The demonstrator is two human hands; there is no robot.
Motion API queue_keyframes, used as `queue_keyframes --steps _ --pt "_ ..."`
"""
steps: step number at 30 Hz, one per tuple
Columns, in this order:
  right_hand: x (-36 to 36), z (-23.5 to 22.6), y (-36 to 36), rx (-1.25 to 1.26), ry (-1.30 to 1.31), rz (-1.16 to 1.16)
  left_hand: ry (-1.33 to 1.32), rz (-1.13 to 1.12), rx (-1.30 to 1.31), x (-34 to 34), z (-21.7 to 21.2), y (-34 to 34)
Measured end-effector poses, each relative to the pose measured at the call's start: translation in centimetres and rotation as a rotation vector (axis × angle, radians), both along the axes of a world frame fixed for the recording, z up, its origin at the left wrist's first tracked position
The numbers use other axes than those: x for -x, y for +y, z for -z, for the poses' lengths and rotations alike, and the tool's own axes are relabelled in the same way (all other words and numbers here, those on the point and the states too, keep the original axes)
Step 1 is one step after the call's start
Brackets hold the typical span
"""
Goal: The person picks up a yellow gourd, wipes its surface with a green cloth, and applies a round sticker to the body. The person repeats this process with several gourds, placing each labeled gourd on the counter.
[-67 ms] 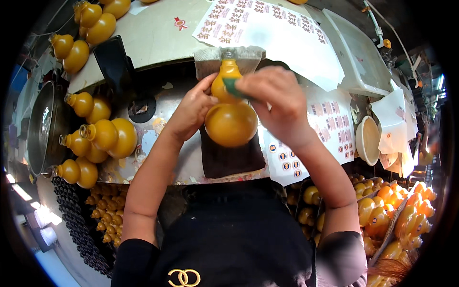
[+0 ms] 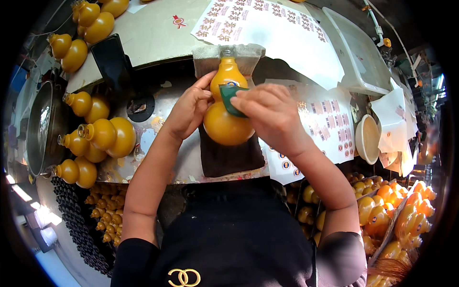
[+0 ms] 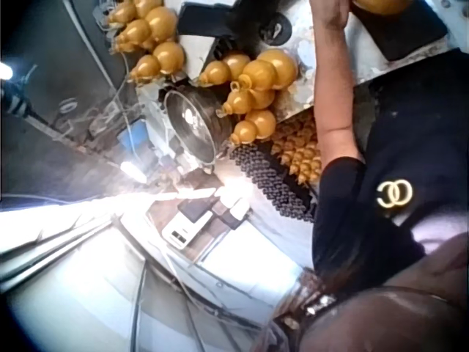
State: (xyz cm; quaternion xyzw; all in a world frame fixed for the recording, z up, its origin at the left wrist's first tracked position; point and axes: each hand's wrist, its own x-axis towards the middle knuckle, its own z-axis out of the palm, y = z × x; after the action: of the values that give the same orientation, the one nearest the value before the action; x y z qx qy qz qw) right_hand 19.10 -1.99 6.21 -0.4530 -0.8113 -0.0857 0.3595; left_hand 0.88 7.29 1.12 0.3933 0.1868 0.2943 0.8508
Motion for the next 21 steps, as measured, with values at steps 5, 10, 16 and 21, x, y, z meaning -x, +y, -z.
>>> queue_keyframes --steps 5,10,16,21 --pt "0.4 -0.4 -0.7 0.066 -0.053 0.005 -0.044 -0.010 0.017 0.5 0.6 0.1" --pt "0.2 -0.7 -0.9 0.134 -0.052 -0.024 -0.056 -0.025 0.027 0.4 0.6 -0.1" --pt "0.1 -1.2 -0.5 0.147 -0.029 -0.028 -0.041 -0.055 0.024 0.2 0.9 0.0" --pt "0.6 -1.9 -0.7 0.079 0.041 -0.041 -0.049 -0.064 0.007 0.2 1.2 0.0"
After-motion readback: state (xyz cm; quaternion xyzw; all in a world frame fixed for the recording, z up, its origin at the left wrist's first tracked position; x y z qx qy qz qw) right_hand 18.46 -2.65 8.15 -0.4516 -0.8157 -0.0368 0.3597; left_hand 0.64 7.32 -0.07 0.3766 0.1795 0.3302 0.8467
